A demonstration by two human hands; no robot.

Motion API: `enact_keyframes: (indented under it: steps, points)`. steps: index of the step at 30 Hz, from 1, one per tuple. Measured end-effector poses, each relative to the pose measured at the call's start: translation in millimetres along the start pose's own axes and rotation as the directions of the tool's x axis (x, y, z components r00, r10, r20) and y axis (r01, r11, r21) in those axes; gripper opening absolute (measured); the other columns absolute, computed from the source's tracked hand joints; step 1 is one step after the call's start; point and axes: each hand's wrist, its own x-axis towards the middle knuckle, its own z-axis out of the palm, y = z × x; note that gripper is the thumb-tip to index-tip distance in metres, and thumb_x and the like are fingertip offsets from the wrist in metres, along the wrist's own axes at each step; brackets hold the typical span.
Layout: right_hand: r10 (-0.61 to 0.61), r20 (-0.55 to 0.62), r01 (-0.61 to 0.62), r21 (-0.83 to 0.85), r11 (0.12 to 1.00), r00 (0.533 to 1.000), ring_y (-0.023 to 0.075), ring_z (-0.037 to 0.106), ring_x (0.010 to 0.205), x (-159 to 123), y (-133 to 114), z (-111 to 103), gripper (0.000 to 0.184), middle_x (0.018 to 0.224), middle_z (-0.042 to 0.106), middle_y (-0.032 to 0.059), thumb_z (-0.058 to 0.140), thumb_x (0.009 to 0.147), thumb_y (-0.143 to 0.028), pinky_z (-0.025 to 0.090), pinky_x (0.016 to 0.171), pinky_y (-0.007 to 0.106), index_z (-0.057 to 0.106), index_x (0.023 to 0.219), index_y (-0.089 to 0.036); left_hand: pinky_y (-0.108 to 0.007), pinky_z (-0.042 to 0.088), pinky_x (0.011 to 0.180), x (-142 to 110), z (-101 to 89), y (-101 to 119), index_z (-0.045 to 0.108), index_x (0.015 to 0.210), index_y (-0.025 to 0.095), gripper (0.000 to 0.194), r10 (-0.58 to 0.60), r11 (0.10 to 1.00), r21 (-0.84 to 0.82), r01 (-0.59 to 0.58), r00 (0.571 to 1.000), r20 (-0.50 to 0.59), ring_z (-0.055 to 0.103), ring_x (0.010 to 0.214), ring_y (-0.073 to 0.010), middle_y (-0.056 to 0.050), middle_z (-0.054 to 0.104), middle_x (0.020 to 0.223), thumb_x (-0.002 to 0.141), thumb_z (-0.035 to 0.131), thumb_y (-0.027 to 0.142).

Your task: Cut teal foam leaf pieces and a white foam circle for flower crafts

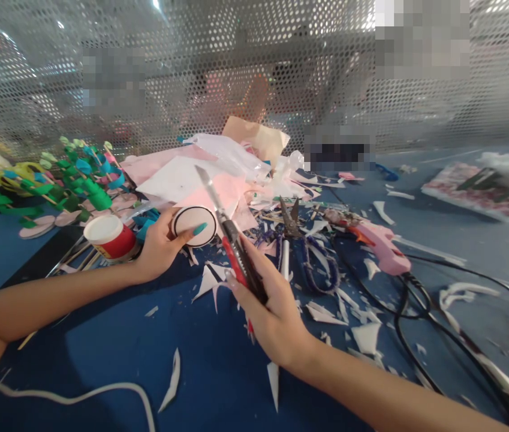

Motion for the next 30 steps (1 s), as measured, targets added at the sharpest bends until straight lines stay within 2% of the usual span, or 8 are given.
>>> enact_keyframes:
  steps: [3, 5, 10, 12, 15, 20, 25, 30]
  points:
    - [0.151, -0.067, -0.145, 0.081, 0.986, 0.986, 0.0117, 0.051, 0.047, 5, 1, 1, 0.064, 0.081, 0.063, 0.0044, 0.057, 0.081, -0.039, 0.045, 0.040, 0.027, 0.036, 0.139, -0.024, -0.025, 0.053, 0.058, 2, 1.4, -2, 0.045, 0.108, 0.017, 0.050, -0.070, 0.985, -0.154, 0.076, 0.996, 0.047, 0.063, 0.076, -0.0160, -0.005, 0.064, 0.090, 0.071, 0.068, 0.041]
    - [0.210, -0.074, -0.199, 0.129, 0.971, 0.975, 0.0101, 0.046, 0.040, 8, 1, 1, 0.064, 0.068, 0.059, 0.0006, 0.058, 0.081, -0.041, 0.043, 0.036, 0.026, 0.036, 0.138, -0.022, -0.026, 0.054, 0.060, 3, 1.5, -3, 0.045, 0.108, 0.017, 0.050, -0.098, 0.973, -0.200, 0.110, 0.993, 0.070, 0.064, 0.077, -0.0166, -0.006, 0.064, 0.091, 0.071, 0.068, 0.040]
    - [0.240, -0.047, -0.226, 0.204, 0.953, 0.970, 0.0085, 0.044, 0.036, 11, -1, 0, 0.060, 0.057, 0.052, -0.0042, 0.058, 0.081, -0.040, 0.041, 0.033, 0.022, 0.036, 0.134, -0.021, -0.029, 0.054, 0.078, 7, -0.1, -3, 0.052, 0.112, 0.019, 0.041, 0.003, 0.981, -0.192, 0.011, 0.997, 0.073, 0.060, 0.099, -0.0188, -0.008, 0.060, 0.117, 0.076, 0.065, 0.032]
    - [0.246, -0.019, -0.234, 0.241, 0.942, 0.969, 0.0084, 0.043, 0.035, 11, 0, 0, 0.061, 0.056, 0.050, -0.0051, 0.058, 0.081, -0.040, 0.040, 0.031, 0.022, 0.035, 0.134, -0.022, -0.030, 0.052, 0.081, 7, -0.2, -4, 0.052, 0.115, 0.020, 0.041, 0.034, 0.983, -0.180, -0.020, 0.997, 0.071, 0.059, 0.102, -0.0185, -0.008, 0.057, 0.122, 0.077, 0.063, 0.030]
    - [0.234, 0.012, -0.228, 0.274, 0.934, 0.972, 0.0084, 0.044, 0.036, 11, 3, 0, 0.060, 0.056, 0.049, -0.0049, 0.058, 0.081, -0.040, 0.040, 0.030, 0.021, 0.035, 0.134, -0.022, -0.029, 0.054, 0.074, 7, 0.7, -7, 0.050, 0.117, 0.019, 0.044, -0.026, 0.979, -0.201, 0.038, 0.998, 0.063, 0.062, 0.092, -0.0173, -0.009, 0.061, 0.115, 0.076, 0.064, 0.030]
    - [0.239, 0.005, -0.230, 0.293, 0.928, 0.971, 0.0080, 0.044, 0.037, 12, 4, 0, 0.058, 0.058, 0.049, -0.0047, 0.060, 0.080, -0.039, 0.040, 0.032, 0.021, 0.037, 0.132, -0.023, -0.025, 0.055, 0.064, 7, 2.7, -9, 0.047, 0.100, 0.015, 0.042, -0.165, 0.947, -0.272, 0.170, 0.985, 0.040, 0.065, 0.081, -0.0165, -0.006, 0.066, 0.089, 0.070, 0.069, 0.034]
    - [0.247, 0.005, -0.236, 0.310, 0.921, 0.969, 0.0085, 0.045, 0.038, 12, 0, 0, 0.058, 0.059, 0.050, -0.0043, 0.061, 0.079, -0.039, 0.039, 0.032, 0.022, 0.039, 0.130, -0.023, -0.021, 0.054, 0.047, 8, 3.7, -7, 0.044, 0.103, 0.017, 0.052, -0.217, 0.899, -0.377, 0.223, 0.974, 0.060, 0.065, 0.079, -0.0180, -0.008, 0.063, 0.099, 0.064, 0.073, 0.037]
    - [0.265, 0.012, -0.255, 0.311, 0.915, 0.964, 0.0088, 0.044, 0.037, 11, 0, 0, 0.060, 0.057, 0.050, -0.0050, 0.061, 0.079, -0.039, 0.038, 0.031, 0.022, 0.037, 0.132, -0.021, -0.023, 0.056, 0.047, 8, 3.7, -3, 0.043, 0.110, 0.019, 0.057, -0.222, 0.875, -0.422, 0.235, 0.972, 0.081, 0.065, 0.085, -0.0200, -0.011, 0.059, 0.111, 0.064, 0.074, 0.035]
